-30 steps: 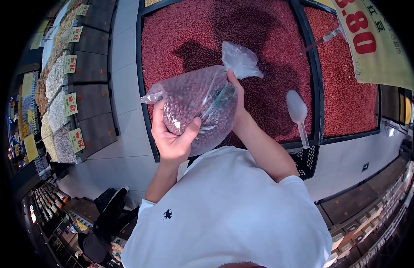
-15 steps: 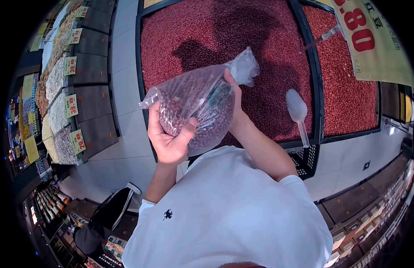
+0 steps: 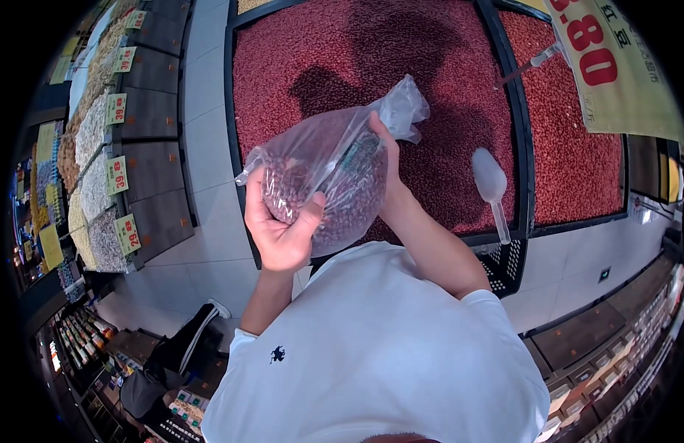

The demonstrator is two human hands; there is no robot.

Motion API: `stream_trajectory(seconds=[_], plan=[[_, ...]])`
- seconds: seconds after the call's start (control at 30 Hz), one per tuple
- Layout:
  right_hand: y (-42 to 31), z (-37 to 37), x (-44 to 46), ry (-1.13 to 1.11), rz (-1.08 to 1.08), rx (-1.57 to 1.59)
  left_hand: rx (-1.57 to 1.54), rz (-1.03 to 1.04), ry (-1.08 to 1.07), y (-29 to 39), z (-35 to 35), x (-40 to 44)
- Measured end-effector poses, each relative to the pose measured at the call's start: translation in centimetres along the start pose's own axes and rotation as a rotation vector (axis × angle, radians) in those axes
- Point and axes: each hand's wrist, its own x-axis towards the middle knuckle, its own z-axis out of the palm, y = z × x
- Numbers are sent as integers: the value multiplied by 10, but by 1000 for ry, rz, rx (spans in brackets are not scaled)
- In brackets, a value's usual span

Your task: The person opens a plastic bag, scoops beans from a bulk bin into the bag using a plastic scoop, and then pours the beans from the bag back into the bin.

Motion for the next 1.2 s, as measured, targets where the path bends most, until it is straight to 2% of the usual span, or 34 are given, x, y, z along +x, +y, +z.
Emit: stream_trajectory(seconds=[0.93, 1.2], plan=[[4, -1, 3, -42, 26, 72, 66, 25, 10, -10, -4, 1], [4, 0, 2, -136, 11, 80, 58, 19, 23, -5, -1, 2]])
